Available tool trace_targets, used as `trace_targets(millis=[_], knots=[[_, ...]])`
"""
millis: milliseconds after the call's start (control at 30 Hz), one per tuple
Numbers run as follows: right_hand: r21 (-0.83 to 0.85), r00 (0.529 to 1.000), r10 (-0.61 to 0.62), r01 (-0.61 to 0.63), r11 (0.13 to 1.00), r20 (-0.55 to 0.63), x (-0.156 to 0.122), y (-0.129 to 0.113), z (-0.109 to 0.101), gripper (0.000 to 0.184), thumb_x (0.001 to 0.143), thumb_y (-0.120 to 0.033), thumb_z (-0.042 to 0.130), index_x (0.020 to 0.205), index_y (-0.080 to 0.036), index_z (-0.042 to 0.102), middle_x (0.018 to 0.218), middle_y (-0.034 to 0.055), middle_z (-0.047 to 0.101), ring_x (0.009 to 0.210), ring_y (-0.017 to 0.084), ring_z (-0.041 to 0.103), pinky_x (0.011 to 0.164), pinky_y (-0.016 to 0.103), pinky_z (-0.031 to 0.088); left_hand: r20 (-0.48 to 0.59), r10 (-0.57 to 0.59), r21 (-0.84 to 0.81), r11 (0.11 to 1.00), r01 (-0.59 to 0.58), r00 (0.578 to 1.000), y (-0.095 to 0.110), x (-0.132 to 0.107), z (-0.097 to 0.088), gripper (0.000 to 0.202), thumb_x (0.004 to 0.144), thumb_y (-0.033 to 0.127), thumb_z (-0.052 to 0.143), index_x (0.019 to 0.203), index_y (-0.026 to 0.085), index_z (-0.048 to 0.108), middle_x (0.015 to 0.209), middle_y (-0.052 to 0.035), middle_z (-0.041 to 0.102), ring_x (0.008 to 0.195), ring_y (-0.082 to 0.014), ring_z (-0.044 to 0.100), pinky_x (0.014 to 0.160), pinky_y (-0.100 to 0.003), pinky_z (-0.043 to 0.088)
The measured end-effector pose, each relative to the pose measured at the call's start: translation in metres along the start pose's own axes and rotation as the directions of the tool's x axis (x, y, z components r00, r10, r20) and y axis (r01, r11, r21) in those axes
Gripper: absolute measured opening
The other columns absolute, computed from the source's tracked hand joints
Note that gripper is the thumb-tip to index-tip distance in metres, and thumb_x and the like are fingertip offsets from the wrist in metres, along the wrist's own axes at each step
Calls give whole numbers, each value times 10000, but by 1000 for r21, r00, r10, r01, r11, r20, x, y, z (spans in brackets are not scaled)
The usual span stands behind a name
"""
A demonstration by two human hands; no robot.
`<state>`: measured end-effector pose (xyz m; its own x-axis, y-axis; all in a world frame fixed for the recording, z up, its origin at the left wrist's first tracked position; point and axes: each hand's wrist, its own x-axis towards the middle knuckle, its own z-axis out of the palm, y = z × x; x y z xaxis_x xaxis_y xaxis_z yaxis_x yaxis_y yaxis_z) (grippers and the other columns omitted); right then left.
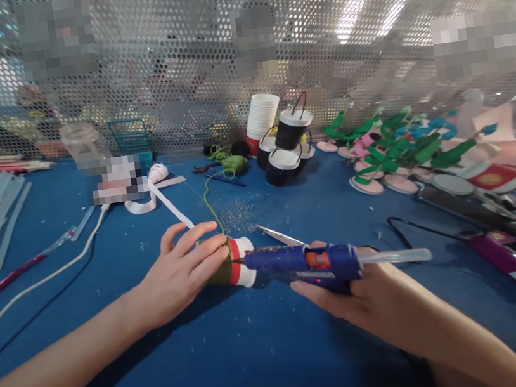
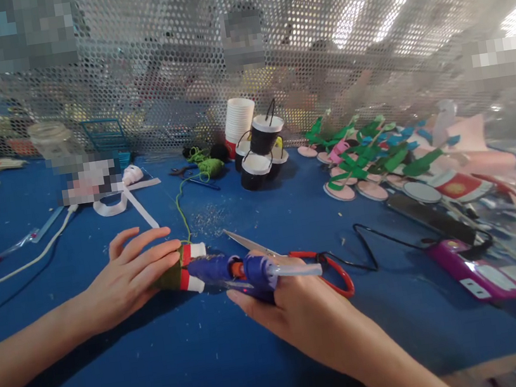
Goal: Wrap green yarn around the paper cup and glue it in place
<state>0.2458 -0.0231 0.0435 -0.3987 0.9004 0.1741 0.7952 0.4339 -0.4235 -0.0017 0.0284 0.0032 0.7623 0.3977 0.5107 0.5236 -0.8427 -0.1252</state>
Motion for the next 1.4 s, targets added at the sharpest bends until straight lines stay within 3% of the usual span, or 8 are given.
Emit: trace_targets(millis=[167, 367, 700, 933, 1067, 1267, 1400], knots=[[28, 1000, 26, -26, 999, -5, 1, 2, 2, 239, 797, -358, 460, 709, -190, 605, 621, 16, 640, 504, 146, 575, 466, 244, 456, -2, 1, 2, 1000, -1, 1000, 1, -1, 0, 219, 884, 119, 353, 1051, 162, 488, 1102, -46, 592, 1164, -223, 395, 977, -413, 197], [85, 994, 108, -107, 991, -3, 3, 6, 5, 363, 773, -381, 490, 452, -216, 454, 366, -31, 499, 346, 110, 467, 366, 227, 381, -8, 35, 21, 999, -35, 999, 1, -2, 2, 235, 897, 114, 329, 1062, 142, 495, 1124, -59, 582, 1183, -236, 375, 990, -424, 179], [108, 994, 104, -108, 988, 40, 2, 3, -2, 374, 767, -363, 498, 430, -223, 415, 346, -38, 448, 411, 122, 502, 427, 220, 407, -27, 70, 40, 997, -69, 997, 0, -5, 4, 245, 904, 105, 320, 1068, 131, 500, 1142, -70, 570, 1201, -247, 354, 991, -445, 194], [190, 951, 294, -307, 933, 94, 8, 5, 2, 373, 746, -433, 509, 464, -217, 396, 359, -53, 442, 328, 87, 422, 363, 212, 371, -42, 87, 67, 994, -84, 995, 2, -4, 4, 261, 904, 101, 310, 1065, 135, 512, 1135, -67, 577, 1232, -236, 320, 1005, -431, 185], [187, 934, 332, -352, 917, 130, 10, 5, 3, 363, 735, -413, 518, 455, -216, 399, 342, -58, 435, 313, 85, 423, 353, 207, 369, -46, 96, 83, 992, -92, 994, 4, -3, 2, 274, 910, 100, 288, 1067, 142, 510, 1133, -59, 581, 1219, -232, 336, 1004, -425, 186], [155, 971, 227, -237, 959, 75, 4, 3, -2, 395, 765, -394, 502, 428, -225, 382, 341, -52, 435, 319, 90, 429, 368, 213, 381, -65, 101, 91, 991, -95, 993, 5, -2, 1, 271, 893, 69, 306, 1046, 153, 514, 1112, -55, 595, 1217, -228, 347, 1006, -423, 194], [119, 984, 171, -176, 977, 49, 3, 2, -3, 276, 780, -384, 491, 563, -217, 522, 379, -46, 470, 358, 109, 457, 383, 224, 384, -72, 104, 99, 990, -96, 992, 6, -2, 0, 262, 886, 67, 319, 1029, 152, 522, 1097, -50, 605, 1201, -235, 368, 1002, -421, 203]])
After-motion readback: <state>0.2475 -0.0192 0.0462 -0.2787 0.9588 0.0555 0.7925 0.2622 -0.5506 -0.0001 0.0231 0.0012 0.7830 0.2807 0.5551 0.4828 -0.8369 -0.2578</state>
